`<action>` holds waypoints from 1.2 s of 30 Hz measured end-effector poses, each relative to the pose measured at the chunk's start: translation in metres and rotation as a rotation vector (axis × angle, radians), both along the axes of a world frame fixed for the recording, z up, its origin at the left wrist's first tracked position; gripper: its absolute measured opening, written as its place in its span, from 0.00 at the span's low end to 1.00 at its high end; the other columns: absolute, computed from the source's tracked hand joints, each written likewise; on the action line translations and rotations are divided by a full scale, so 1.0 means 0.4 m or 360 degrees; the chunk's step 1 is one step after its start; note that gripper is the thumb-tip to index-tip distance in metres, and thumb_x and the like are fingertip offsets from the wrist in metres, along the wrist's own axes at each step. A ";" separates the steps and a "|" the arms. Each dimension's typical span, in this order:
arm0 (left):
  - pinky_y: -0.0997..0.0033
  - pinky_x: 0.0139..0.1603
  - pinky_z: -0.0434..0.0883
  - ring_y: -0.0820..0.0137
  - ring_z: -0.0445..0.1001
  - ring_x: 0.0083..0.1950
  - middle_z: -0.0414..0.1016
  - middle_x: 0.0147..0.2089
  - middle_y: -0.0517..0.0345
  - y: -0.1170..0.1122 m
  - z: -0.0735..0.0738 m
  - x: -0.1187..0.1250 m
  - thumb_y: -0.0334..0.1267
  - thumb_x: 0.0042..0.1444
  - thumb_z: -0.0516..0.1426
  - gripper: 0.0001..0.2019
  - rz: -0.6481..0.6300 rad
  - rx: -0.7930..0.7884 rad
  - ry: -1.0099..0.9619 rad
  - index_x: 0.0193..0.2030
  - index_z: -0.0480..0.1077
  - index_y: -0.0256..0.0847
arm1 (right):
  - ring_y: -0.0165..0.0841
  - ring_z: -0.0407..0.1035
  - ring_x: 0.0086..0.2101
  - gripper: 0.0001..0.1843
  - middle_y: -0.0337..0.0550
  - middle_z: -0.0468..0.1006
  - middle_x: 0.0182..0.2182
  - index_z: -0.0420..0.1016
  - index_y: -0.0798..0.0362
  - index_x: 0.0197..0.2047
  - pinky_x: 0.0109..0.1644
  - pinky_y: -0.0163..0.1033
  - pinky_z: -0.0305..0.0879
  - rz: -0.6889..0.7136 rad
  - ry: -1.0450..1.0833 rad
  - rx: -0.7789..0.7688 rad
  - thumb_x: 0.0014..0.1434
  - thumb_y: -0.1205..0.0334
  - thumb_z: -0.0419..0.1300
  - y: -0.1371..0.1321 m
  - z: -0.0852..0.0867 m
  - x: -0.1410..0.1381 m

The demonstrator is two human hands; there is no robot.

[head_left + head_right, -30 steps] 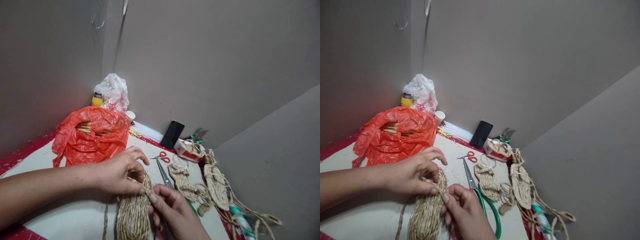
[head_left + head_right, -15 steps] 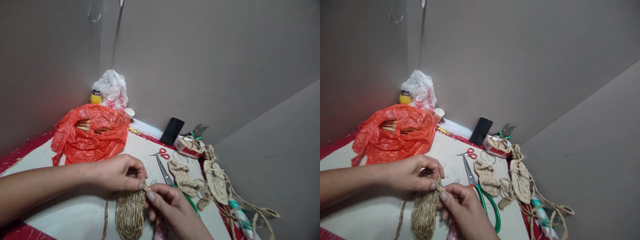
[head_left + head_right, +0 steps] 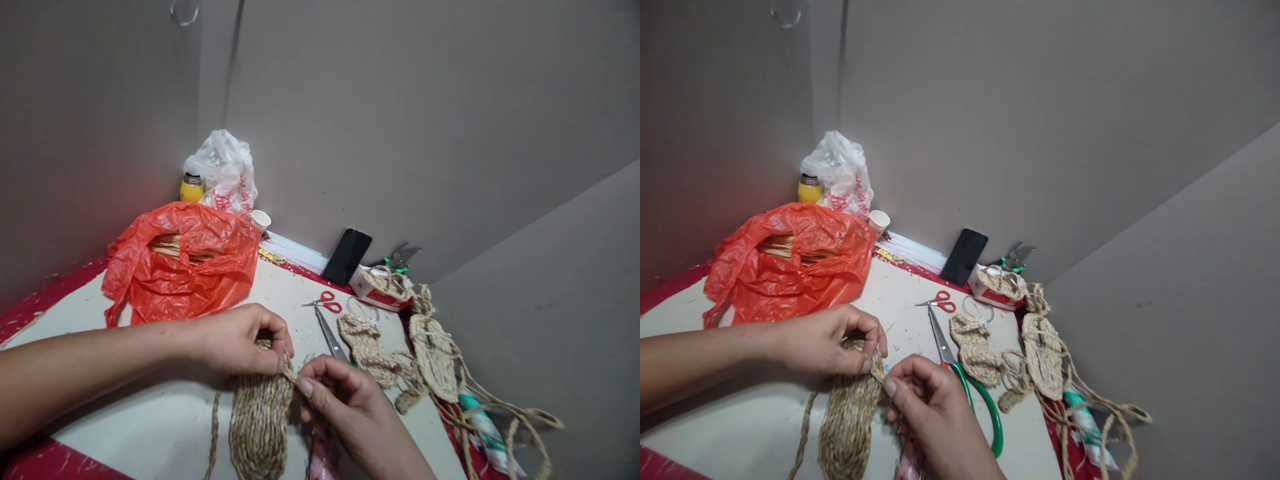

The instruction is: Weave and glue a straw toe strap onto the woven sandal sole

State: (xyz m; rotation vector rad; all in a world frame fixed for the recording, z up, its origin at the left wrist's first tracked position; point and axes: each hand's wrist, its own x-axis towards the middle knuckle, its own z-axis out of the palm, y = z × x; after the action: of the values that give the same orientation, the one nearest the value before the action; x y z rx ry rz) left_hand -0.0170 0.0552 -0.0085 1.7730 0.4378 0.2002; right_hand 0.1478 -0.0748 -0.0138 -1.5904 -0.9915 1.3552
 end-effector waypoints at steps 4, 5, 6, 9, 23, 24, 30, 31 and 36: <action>0.75 0.36 0.67 0.74 0.67 0.31 0.71 0.31 0.62 -0.002 -0.003 0.000 0.31 0.46 0.57 0.02 -0.0034 -0.0011 0.0051 0.28 0.67 0.39 | 0.23 0.60 0.19 0.25 0.35 0.72 0.17 0.73 0.56 0.27 0.24 0.28 0.55 0.0001 0.0057 -0.0058 0.43 0.42 0.70 -0.003 0.004 -0.003; 0.75 0.36 0.67 0.75 0.67 0.31 0.70 0.30 0.62 -0.002 -0.004 0.000 0.31 0.45 0.56 0.02 -0.0042 -0.0005 0.0059 0.28 0.67 0.39 | 0.23 0.60 0.19 0.24 0.35 0.72 0.17 0.72 0.56 0.26 0.24 0.28 0.55 -0.0006 0.0072 -0.0074 0.42 0.43 0.71 -0.004 0.005 -0.004; 0.75 0.36 0.66 0.75 0.66 0.30 0.70 0.30 0.63 -0.002 -0.006 0.000 0.31 0.45 0.56 0.02 -0.0050 0.0001 0.0069 0.29 0.67 0.39 | 0.23 0.61 0.19 0.24 0.36 0.72 0.17 0.72 0.56 0.26 0.24 0.28 0.56 -0.0014 0.0080 -0.0083 0.41 0.43 0.72 -0.005 0.005 -0.005; 0.75 0.34 0.66 0.76 0.64 0.29 0.67 0.28 0.65 -0.002 -0.007 -0.001 0.31 0.45 0.55 0.04 -0.0063 0.0023 0.0109 0.30 0.68 0.40 | 0.24 0.61 0.19 0.23 0.35 0.72 0.16 0.70 0.56 0.23 0.25 0.29 0.56 -0.0018 0.0101 -0.0093 0.42 0.46 0.72 -0.012 -0.003 -0.011; 0.78 0.29 0.63 0.76 0.63 0.28 0.68 0.28 0.65 -0.004 -0.007 -0.001 0.30 0.44 0.55 0.03 -0.0011 -0.0002 0.0098 0.29 0.67 0.39 | 0.28 0.63 0.26 0.19 0.36 0.69 0.23 0.74 0.55 0.31 0.30 0.33 0.57 0.0131 -0.0047 -0.0027 0.52 0.46 0.66 -0.013 -0.032 -0.014; 0.79 0.29 0.63 0.76 0.64 0.29 0.68 0.28 0.65 -0.005 -0.007 -0.001 0.30 0.44 0.55 0.03 -0.0006 -0.0006 0.0084 0.28 0.67 0.39 | 0.28 0.63 0.25 0.20 0.36 0.70 0.23 0.74 0.56 0.30 0.30 0.32 0.57 0.0141 -0.0041 -0.0048 0.51 0.45 0.65 -0.011 -0.029 -0.016; 0.76 0.30 0.63 0.75 0.64 0.28 0.68 0.28 0.64 -0.009 0.015 -0.002 0.33 0.47 0.57 0.03 0.0019 -0.0083 0.0019 0.31 0.70 0.38 | 0.26 0.63 0.21 0.23 0.36 0.71 0.17 0.74 0.57 0.26 0.27 0.31 0.55 -0.0055 0.0036 -0.0029 0.45 0.44 0.70 -0.005 -0.020 -0.021; 0.75 0.31 0.64 0.74 0.65 0.29 0.69 0.29 0.63 -0.007 0.023 -0.002 0.34 0.48 0.58 0.05 0.0032 -0.0117 -0.0037 0.34 0.70 0.38 | 0.25 0.63 0.21 0.22 0.36 0.71 0.17 0.74 0.57 0.27 0.27 0.30 0.55 -0.0100 0.0072 -0.0003 0.44 0.45 0.70 -0.005 -0.019 -0.019; 0.66 0.50 0.67 0.67 0.71 0.47 0.73 0.44 0.54 0.019 0.071 -0.011 0.39 0.53 0.59 0.13 0.0307 -0.0247 -0.0500 0.44 0.69 0.38 | 0.25 0.65 0.20 0.20 0.37 0.74 0.16 0.76 0.57 0.27 0.27 0.30 0.58 -0.0302 0.0134 0.0135 0.42 0.48 0.73 -0.003 -0.008 0.005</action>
State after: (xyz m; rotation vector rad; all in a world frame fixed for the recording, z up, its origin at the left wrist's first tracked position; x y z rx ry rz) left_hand -0.0214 0.0627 0.0198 1.5146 0.3852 0.5580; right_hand 0.1498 -0.0760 -0.0169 -1.5108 -0.8152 1.2241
